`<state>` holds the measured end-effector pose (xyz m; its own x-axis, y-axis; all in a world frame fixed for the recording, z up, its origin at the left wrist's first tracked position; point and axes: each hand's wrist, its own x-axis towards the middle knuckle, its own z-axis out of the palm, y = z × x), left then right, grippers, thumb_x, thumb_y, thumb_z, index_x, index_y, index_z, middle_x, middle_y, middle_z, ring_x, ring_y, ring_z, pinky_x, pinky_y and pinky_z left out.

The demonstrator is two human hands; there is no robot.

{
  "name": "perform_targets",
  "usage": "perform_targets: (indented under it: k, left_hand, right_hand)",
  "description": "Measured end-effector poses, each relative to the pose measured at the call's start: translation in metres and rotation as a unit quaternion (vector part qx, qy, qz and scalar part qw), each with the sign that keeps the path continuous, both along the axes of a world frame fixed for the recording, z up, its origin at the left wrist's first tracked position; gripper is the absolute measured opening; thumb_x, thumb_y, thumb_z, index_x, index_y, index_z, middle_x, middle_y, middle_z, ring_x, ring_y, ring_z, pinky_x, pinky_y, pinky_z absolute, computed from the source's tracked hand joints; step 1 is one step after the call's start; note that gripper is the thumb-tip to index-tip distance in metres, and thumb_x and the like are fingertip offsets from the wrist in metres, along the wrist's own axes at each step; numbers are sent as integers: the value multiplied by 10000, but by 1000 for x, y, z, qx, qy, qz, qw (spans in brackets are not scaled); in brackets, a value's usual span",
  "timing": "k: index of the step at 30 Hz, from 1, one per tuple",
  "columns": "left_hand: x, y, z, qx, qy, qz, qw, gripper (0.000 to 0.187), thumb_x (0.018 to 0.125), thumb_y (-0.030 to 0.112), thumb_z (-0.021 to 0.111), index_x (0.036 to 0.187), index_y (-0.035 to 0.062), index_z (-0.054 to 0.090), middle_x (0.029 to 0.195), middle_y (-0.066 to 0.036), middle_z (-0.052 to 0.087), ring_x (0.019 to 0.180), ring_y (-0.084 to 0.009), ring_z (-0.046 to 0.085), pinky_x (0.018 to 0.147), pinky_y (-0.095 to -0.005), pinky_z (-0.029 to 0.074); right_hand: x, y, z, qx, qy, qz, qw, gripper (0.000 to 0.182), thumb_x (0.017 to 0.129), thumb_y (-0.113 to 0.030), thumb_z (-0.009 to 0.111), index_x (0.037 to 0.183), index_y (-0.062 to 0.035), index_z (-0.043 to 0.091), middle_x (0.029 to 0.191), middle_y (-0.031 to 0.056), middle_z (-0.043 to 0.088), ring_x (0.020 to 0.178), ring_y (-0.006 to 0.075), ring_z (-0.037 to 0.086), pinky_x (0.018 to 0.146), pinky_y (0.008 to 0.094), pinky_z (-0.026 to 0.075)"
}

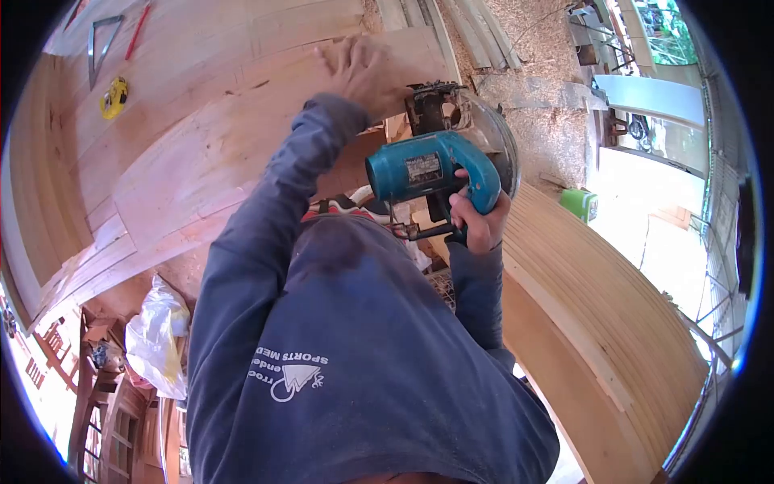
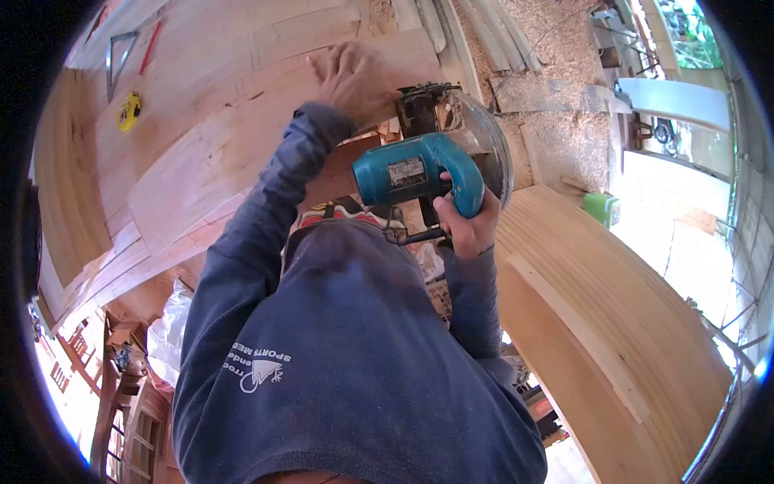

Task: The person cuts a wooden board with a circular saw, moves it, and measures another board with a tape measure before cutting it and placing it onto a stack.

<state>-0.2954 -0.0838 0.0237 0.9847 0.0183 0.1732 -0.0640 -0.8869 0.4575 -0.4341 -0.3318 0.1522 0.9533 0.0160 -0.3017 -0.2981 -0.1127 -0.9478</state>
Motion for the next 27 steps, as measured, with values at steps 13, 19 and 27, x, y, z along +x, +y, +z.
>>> perform_targets:
  k: [13, 19, 27]
  left_hand:
    - [-6, -6, -19, 149, -5, 12, 989, 1186, 741, 1010, 457, 1608, 201, 457, 1702, -327, 199, 1609, -466, 127, 1215, -702, -140]
    - [-7, -8, -13, 134, -36, 14, 990, 1109, 773, 959, 502, 1575, 193, 507, 1657, -349, 286, 1570, -498, 219, 1257, -662, -74]
    - [-3, -7, -18, 75, -92, 1, 993, 974, 783, 851, 622, 1492, 183, 580, 1611, -348, 361, 1527, -524, 281, 1267, -654, -25]
  right_hand:
    - [15, -22, -21, -1, -6, 65, 998, 319, 883, -38, 727, 1185, 36, 659, 767, 17, 587, 586, 97, 531, 557, 260, 424]
    - [13, -11, -13, 4, -20, 69, 997, 143, 909, -20, 737, 988, -26, 619, 719, 8, 563, 522, 86, 494, 505, 269, 403]
    - [16, -14, -20, -2, -19, 67, 998, 139, 902, -47, 765, 924, -70, 630, 684, -12, 587, 542, 65, 522, 490, 245, 398]
